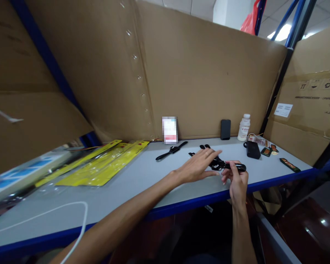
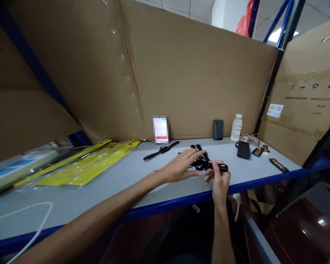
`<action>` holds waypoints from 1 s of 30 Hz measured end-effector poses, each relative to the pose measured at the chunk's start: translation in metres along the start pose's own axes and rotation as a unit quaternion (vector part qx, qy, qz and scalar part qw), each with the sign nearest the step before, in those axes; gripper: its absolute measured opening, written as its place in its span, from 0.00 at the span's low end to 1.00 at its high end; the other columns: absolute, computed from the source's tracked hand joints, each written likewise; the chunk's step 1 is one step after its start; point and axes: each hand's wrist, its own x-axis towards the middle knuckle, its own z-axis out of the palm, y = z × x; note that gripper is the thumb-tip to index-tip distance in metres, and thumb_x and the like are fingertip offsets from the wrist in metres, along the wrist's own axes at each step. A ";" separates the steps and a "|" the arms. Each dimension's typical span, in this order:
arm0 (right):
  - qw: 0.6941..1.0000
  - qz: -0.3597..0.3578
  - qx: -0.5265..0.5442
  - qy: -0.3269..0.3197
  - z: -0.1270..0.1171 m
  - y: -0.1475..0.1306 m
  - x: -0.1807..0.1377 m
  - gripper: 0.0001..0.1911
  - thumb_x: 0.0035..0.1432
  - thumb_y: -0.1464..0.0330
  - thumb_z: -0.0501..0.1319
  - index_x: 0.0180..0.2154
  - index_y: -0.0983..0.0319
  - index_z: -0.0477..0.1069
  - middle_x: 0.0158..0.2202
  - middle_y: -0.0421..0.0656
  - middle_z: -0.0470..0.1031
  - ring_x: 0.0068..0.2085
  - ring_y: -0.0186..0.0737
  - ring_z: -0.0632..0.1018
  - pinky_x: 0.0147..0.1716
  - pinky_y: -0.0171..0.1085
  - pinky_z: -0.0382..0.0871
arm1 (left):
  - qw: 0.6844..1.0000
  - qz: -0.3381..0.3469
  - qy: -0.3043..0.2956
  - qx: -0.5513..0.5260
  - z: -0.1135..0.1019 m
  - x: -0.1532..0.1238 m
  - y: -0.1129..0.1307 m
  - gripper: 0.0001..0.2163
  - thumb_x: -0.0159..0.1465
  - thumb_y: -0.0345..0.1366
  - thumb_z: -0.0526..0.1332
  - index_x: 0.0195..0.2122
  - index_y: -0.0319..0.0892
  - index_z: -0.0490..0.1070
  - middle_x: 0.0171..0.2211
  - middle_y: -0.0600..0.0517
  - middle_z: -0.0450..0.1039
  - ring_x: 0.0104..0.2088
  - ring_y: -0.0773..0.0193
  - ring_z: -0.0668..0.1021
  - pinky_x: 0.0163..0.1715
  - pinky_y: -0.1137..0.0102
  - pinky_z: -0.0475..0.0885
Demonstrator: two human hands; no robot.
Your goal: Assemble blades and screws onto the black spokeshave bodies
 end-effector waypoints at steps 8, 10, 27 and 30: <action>0.989 -0.106 -0.055 0.090 0.010 0.004 -0.007 0.18 0.61 0.54 0.63 0.38 0.63 0.73 0.24 0.40 0.75 0.23 0.39 0.79 0.18 0.33 0.71 | 0.964 -0.249 -0.050 0.082 0.025 -0.015 -0.050 0.21 0.73 0.43 0.51 0.62 0.36 0.62 0.56 0.34 0.69 0.57 0.46 0.72 0.56 0.52 0.67; 0.986 -0.118 -0.055 0.106 0.011 0.004 -0.007 0.18 0.61 0.54 0.63 0.38 0.63 0.73 0.24 0.40 0.75 0.23 0.39 0.79 0.18 0.33 0.71 | 0.946 -0.301 -0.088 0.088 0.044 -0.016 -0.052 0.26 0.73 0.48 0.51 0.63 0.33 0.59 0.61 0.30 0.64 0.62 0.42 0.68 0.59 0.51 0.64; 0.991 -0.054 -0.124 0.011 0.005 0.012 -0.002 0.21 0.60 0.50 0.62 0.38 0.62 0.74 0.25 0.40 0.76 0.24 0.39 0.80 0.20 0.33 0.74 | 0.913 -0.296 -0.278 0.046 0.038 -0.048 -0.104 0.28 0.74 0.44 0.43 0.71 0.35 0.47 0.71 0.31 0.46 0.71 0.40 0.52 0.65 0.46 0.53; 0.990 -0.045 -0.135 -0.012 0.005 0.012 -0.002 0.21 0.60 0.50 0.62 0.39 0.62 0.75 0.26 0.41 0.77 0.26 0.41 0.81 0.21 0.33 0.75 | 0.934 -0.271 -0.227 0.060 0.036 -0.044 -0.100 0.25 0.73 0.39 0.46 0.69 0.34 0.51 0.70 0.31 0.50 0.70 0.41 0.56 0.64 0.47 0.55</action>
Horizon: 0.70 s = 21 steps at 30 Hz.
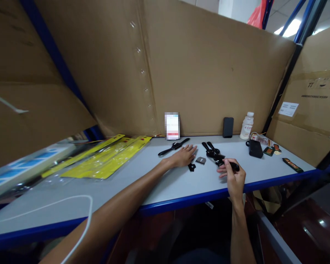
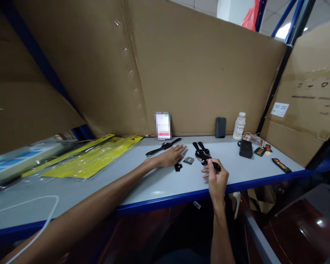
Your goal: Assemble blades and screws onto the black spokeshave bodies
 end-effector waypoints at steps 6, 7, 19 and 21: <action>1.000 0.003 -0.023 -0.017 0.000 -0.001 0.000 0.22 0.60 0.50 0.61 0.41 0.63 0.76 0.28 0.43 0.78 0.30 0.42 0.82 0.21 0.33 0.76 | 0.981 0.155 0.109 -0.043 -0.022 -0.012 0.048 0.12 0.70 0.33 0.53 0.51 0.42 0.72 0.51 0.43 0.74 0.50 0.54 0.76 0.51 0.60 0.71; 1.000 0.004 -0.023 -0.010 0.000 -0.001 0.000 0.22 0.60 0.50 0.61 0.41 0.63 0.76 0.28 0.43 0.78 0.29 0.42 0.82 0.21 0.33 0.76 | 0.975 0.187 0.107 -0.051 -0.026 -0.015 0.055 0.12 0.70 0.33 0.54 0.50 0.43 0.72 0.50 0.44 0.74 0.50 0.55 0.76 0.51 0.61 0.71; 0.998 -0.005 -0.053 -0.041 0.001 -0.001 0.001 0.25 0.63 0.49 0.59 0.45 0.63 0.76 0.29 0.44 0.79 0.28 0.40 0.81 0.20 0.32 0.74 | 0.976 0.166 0.133 0.040 -0.040 -0.025 0.075 0.14 0.74 0.36 0.47 0.41 0.40 0.72 0.37 0.44 0.76 0.40 0.56 0.76 0.43 0.62 0.70; 0.995 -0.013 -0.069 -0.069 0.002 -0.002 -0.001 0.24 0.63 0.50 0.58 0.46 0.63 0.76 0.30 0.44 0.79 0.27 0.38 0.80 0.20 0.32 0.74 | 0.974 0.178 0.131 0.039 -0.043 -0.026 0.083 0.15 0.75 0.38 0.47 0.42 0.40 0.71 0.38 0.44 0.76 0.40 0.57 0.77 0.42 0.63 0.70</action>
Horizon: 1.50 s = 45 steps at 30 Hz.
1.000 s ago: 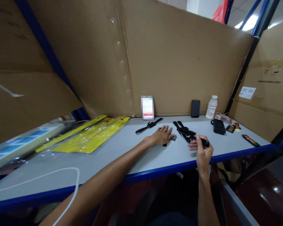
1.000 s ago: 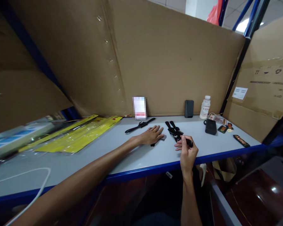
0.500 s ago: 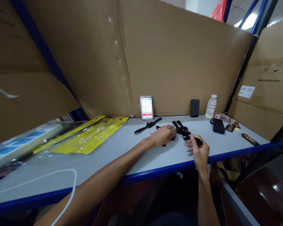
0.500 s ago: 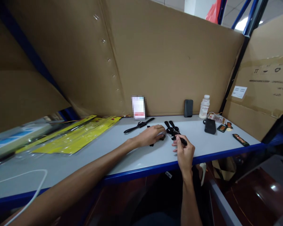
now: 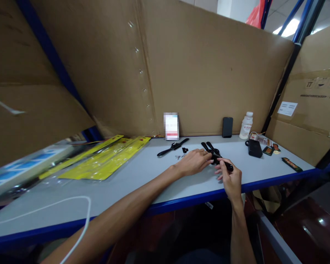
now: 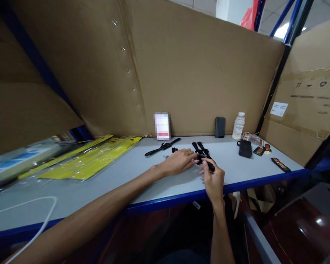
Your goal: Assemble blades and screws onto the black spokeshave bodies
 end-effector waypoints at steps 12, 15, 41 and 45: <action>0.990 -0.062 -0.109 -0.062 -0.003 -0.004 0.002 0.14 0.63 0.59 0.58 0.41 0.59 0.79 0.28 0.39 0.77 0.25 0.36 0.75 0.27 0.32 0.69 | 0.998 -0.010 -0.062 0.027 0.002 -0.002 -0.004 0.15 0.74 0.39 0.49 0.38 0.40 0.72 0.33 0.43 0.79 0.29 0.58 0.79 0.30 0.66 0.65; 0.988 -0.077 -0.117 -0.071 -0.004 -0.005 0.004 0.14 0.63 0.59 0.57 0.38 0.59 0.78 0.34 0.41 0.79 0.31 0.39 0.77 0.32 0.34 0.70 | 0.998 -0.019 -0.055 0.007 0.005 -0.003 -0.002 0.15 0.74 0.39 0.48 0.38 0.40 0.73 0.31 0.43 0.78 0.29 0.58 0.79 0.31 0.65 0.66; 0.968 -0.094 -0.215 -0.084 0.003 0.003 0.002 0.14 0.64 0.63 0.53 0.41 0.57 0.76 0.28 0.40 0.77 0.29 0.42 0.76 0.35 0.37 0.66 | 0.989 -0.136 -0.060 0.004 0.002 0.000 -0.009 0.14 0.71 0.37 0.49 0.45 0.40 0.74 0.30 0.45 0.78 0.30 0.55 0.79 0.29 0.67 0.65; 0.968 -0.091 -0.218 -0.089 0.002 0.003 0.003 0.14 0.65 0.63 0.52 0.41 0.57 0.76 0.26 0.39 0.76 0.27 0.41 0.74 0.33 0.36 0.65 | 0.995 -0.073 -0.071 -0.017 -0.003 -0.003 -0.009 0.14 0.72 0.41 0.50 0.45 0.42 0.74 0.28 0.47 0.78 0.30 0.56 0.79 0.29 0.69 0.64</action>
